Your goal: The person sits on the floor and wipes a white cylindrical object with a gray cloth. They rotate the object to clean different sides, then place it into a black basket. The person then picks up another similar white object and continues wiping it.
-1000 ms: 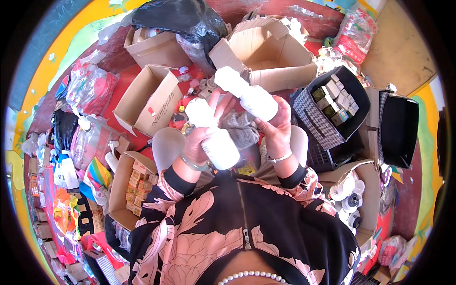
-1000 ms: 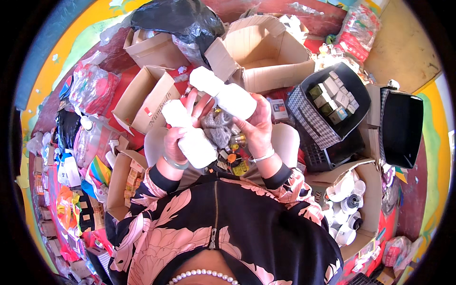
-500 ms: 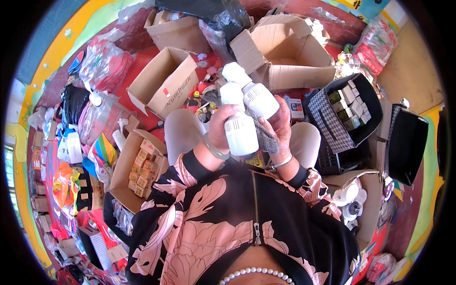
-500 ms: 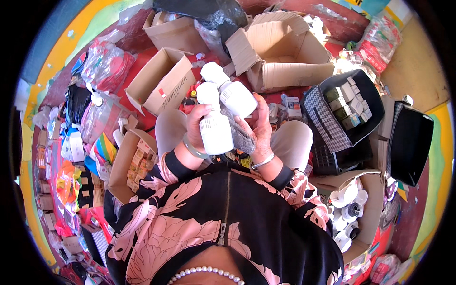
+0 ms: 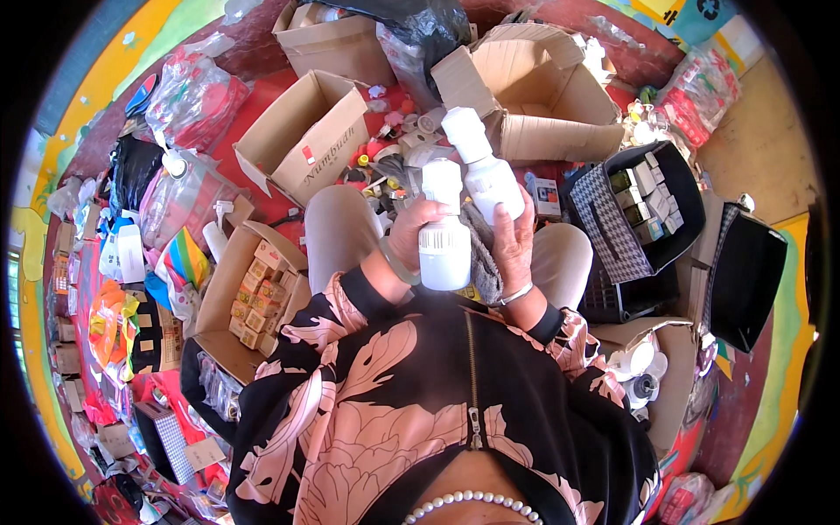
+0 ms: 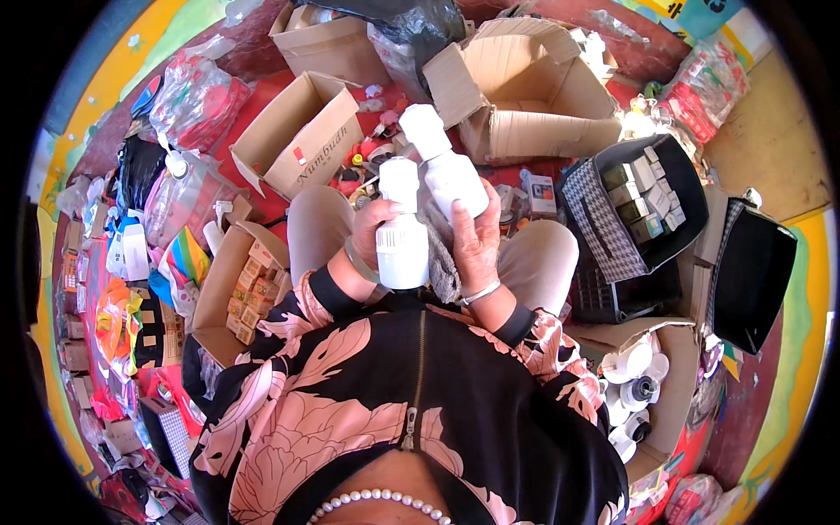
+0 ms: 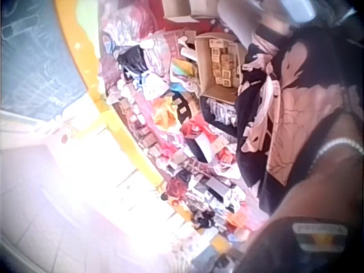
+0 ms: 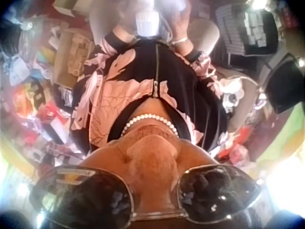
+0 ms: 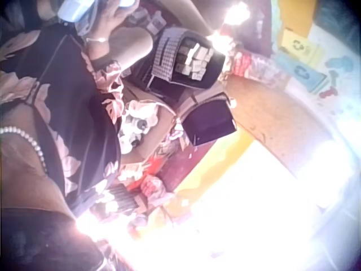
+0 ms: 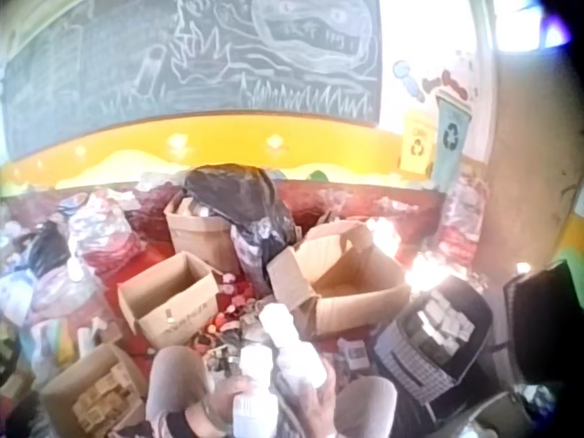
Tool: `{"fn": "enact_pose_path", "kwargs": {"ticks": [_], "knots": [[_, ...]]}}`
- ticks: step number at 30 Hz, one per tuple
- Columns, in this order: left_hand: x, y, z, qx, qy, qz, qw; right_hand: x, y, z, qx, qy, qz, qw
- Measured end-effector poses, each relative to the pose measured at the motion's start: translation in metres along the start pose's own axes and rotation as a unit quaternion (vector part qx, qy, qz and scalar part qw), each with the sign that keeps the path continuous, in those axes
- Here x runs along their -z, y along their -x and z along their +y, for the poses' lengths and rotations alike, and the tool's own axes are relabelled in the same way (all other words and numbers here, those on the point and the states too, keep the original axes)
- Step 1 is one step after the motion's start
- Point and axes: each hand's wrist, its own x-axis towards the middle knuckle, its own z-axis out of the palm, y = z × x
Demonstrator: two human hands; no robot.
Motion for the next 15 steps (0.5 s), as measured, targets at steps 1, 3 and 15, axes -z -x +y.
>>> {"fn": "enact_pose_path", "kwargs": {"ticks": [1, 3, 15], "knots": [[-0.011, 0.002, 0.003, -0.016, 0.007, -0.018, 1.0, -0.003, 0.0, -0.003, 0.004, -0.011, 0.036, 0.999], [-0.003, -0.003, 0.0, -0.031, 0.015, -0.026, 0.999, 0.005, -0.007, 0.003, -0.049, -0.063, 0.038, 0.996], [0.024, -0.013, 0.012, -0.185, -0.048, 0.181, 0.965, 0.016, 0.004, 0.03, -0.305, -0.247, -0.012, 0.92]]}}
